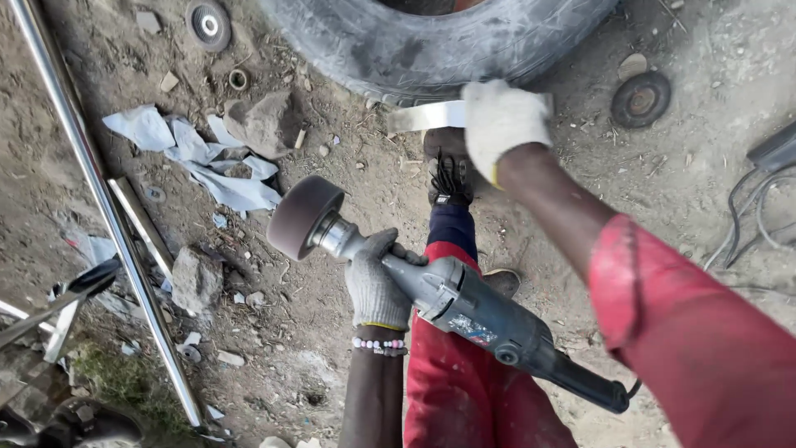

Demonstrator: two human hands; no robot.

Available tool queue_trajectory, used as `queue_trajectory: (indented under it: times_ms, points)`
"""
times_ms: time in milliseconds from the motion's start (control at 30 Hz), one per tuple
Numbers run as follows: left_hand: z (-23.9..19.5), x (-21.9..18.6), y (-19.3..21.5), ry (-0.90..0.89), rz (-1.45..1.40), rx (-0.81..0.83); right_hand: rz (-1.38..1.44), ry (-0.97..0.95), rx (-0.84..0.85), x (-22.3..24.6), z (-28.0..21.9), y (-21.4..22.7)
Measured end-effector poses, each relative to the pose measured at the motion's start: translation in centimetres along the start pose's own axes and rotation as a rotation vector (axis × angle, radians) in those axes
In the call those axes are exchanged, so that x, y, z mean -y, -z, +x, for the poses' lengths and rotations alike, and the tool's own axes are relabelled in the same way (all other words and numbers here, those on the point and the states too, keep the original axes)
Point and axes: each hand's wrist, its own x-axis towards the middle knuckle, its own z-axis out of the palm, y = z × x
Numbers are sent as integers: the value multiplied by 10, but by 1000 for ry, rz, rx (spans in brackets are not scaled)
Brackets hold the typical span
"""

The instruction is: Polishing a circular metal ring using a handheld power grinder

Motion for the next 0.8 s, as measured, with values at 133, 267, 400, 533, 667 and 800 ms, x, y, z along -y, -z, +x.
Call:
queue_trajectory:
  times_ms: [133,267,400,533,667,800]
  points:
    - [3,3,11,-26,28,-18,254,-35,286,-53,-10,-3]
    - [14,13,15,-5,50,-45,591,-70,164,-97,9,-82]
    - [17,20,2,-34,39,10,687,-204,215,-88,11,-33]
    - [-15,10,-33,-88,179,18,773,-283,304,-95,-76,-9]
    - [-50,-7,-82,-59,361,-6,674,214,102,-148,-302,-180]
    - [-52,8,-118,-51,350,22,1139,-797,1151,-98,-358,-9]
